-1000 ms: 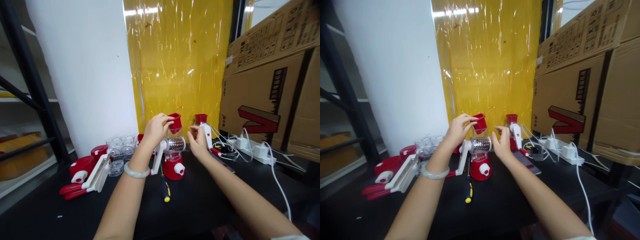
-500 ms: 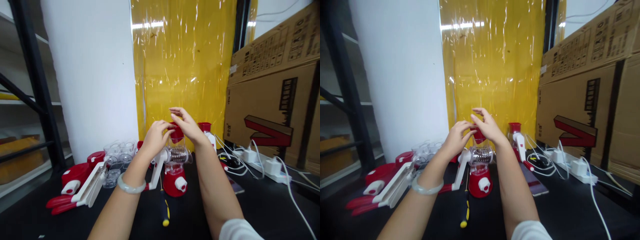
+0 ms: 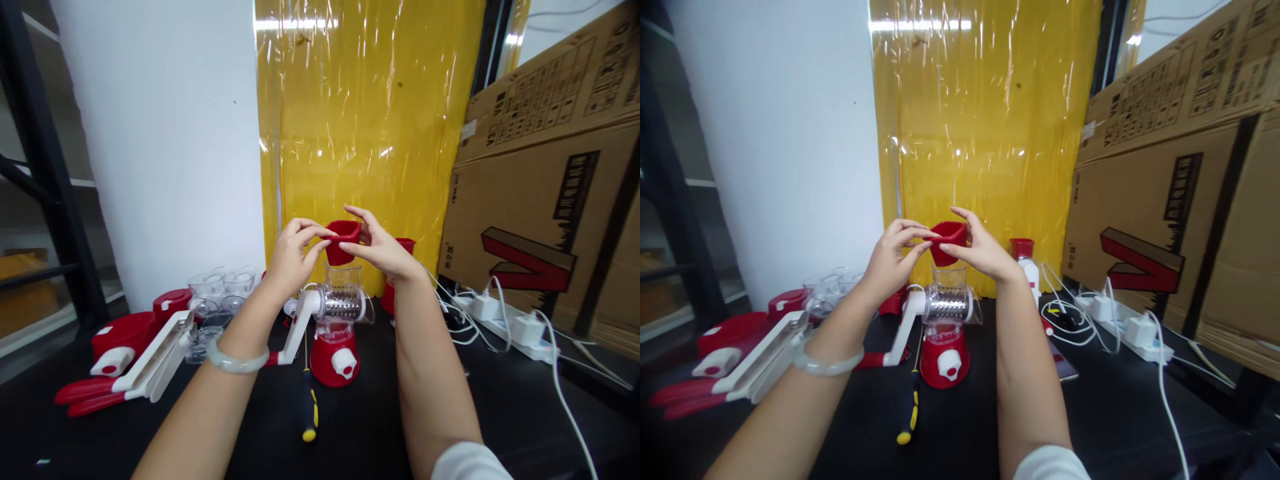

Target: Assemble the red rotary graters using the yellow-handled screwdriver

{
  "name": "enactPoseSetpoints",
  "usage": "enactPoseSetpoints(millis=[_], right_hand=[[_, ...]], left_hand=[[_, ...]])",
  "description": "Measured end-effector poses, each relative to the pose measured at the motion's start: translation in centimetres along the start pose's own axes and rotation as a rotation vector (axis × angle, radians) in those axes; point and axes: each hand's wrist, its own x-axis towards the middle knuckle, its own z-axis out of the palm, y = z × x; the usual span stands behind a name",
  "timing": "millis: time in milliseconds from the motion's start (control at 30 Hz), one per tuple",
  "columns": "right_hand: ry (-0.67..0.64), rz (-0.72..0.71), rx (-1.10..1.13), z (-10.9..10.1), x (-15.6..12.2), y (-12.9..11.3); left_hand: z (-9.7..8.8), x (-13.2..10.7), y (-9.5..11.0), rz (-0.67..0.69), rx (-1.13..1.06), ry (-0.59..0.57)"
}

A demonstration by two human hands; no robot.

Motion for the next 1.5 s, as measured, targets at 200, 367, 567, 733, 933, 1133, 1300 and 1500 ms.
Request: enactPoseSetpoints(millis=[200, 367, 567, 733, 933, 1133, 1300, 1500], right_hand=[[0.113, 0.025, -0.147, 0.5, 0.6, 0.4], [0.171, 0.06, -0.203, 0.9, 0.8, 0.3], [0.23, 0.061, -0.369, 0.9, 1.0, 0.6], [0.213, 0.017, -0.463, 1.1, 1.2, 0.7], [0.129, 0.012, -0.607, 1.5, 0.4, -0.5], [0.089, -0.095, -0.596, 1.2, 0.1, -1.5], [0.12, -0.131, -0.619, 1.3, 0.4, -1.7], [0.15, -0.022, -0.589, 1.4, 0.3, -1.7]], left_hand=[[-0.4, -0.2, -0.1, -0.081, 0.031, -0.038], [0.2, -0.4, 0.1, -0.211, -0.159, -0.09], [0.9, -0.6, 0.1, -0.328, -0.318, -0.087], [0.7, -0.5, 0.2, -0.348, -0.387, -0.094], [0.7, -0.5, 0.4, -0.35, -0.386, -0.076], [0.6, -0.6, 0.3, -0.337, -0.448, -0.163], [1.0, -1.0, -0.3, -0.315, -0.495, -0.199], [0.8, -0.8, -0.7, -0.313, -0.376, -0.211]])
